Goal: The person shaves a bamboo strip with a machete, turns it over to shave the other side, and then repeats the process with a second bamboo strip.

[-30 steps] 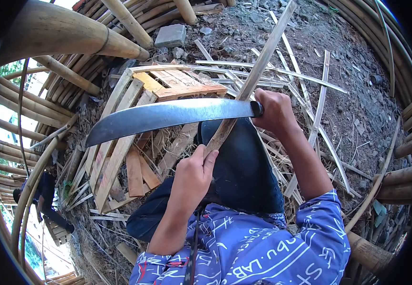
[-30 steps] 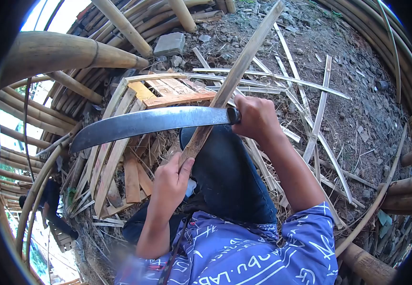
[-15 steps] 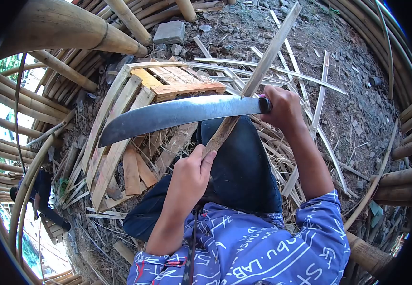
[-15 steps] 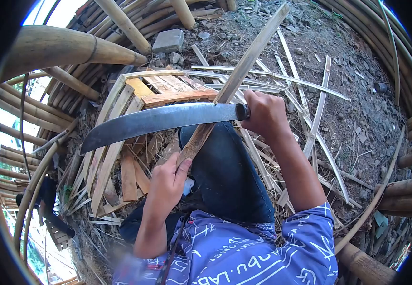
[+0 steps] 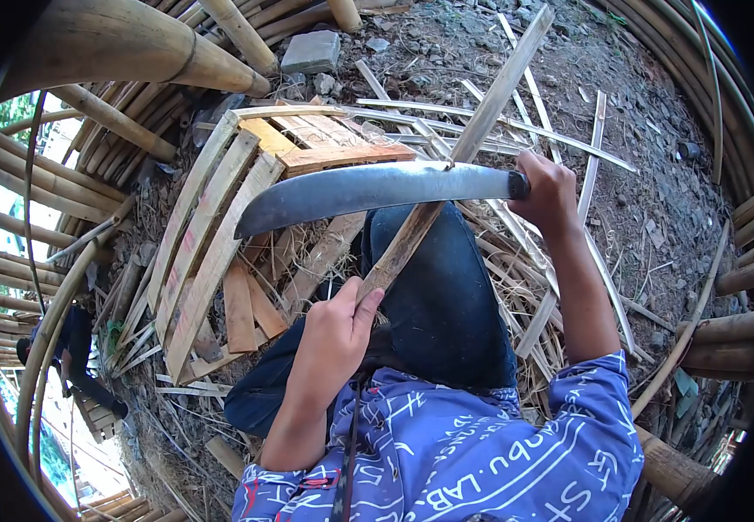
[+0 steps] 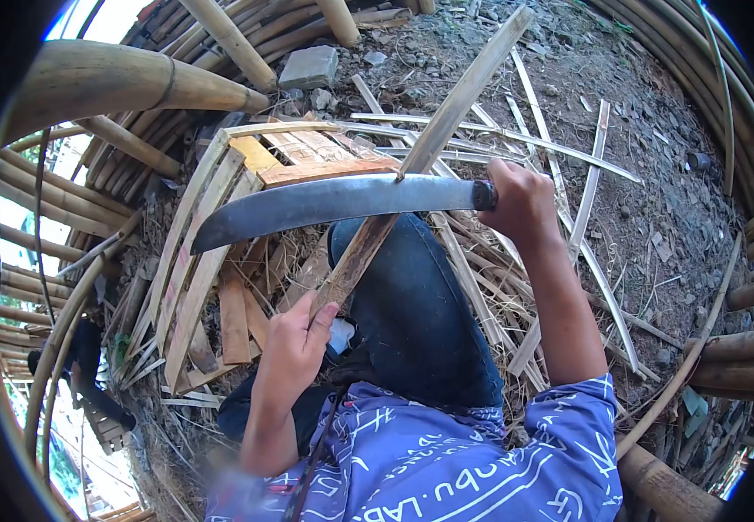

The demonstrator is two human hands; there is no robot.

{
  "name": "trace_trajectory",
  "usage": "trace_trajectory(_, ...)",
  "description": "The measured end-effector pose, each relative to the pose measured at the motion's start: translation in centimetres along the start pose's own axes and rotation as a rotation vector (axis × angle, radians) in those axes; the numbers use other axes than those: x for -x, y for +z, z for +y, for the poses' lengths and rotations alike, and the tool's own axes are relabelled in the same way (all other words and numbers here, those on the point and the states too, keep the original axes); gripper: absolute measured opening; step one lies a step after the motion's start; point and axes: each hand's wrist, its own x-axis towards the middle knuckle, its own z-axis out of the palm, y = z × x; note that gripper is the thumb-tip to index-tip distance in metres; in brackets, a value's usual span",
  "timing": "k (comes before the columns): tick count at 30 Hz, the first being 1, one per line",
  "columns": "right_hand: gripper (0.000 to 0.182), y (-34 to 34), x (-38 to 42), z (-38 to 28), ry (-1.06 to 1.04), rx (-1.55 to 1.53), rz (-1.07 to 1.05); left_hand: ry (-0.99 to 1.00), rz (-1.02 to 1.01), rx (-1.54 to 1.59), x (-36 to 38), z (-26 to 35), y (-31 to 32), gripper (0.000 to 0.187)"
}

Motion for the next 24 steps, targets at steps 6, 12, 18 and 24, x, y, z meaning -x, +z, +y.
trace_trajectory(6, 0.026, -0.1, 0.7, 1.1, 0.034, 0.038, 0.002, 0.004, -0.004, -0.003, 0.4, -0.4, -0.6, 0.031)
trace_trajectory(12, 0.026, -0.4, 1.5, 2.1, -0.012, 0.091, 0.025, -0.033, -0.035, 0.013, 1.0, -0.7, -1.3, 0.03)
trace_trajectory(18, 0.012, -0.3, 2.9, 7.1, 0.309, 0.13, -0.015, -0.235, -0.041, 0.201, 3.4, -5.1, -3.5, 0.031)
trace_trajectory(24, 0.013, -1.4, 6.2, 8.8, 0.608, 0.091, 0.095, -0.281, 0.096, 0.199, 3.5, -7.1, -4.7, 0.037)
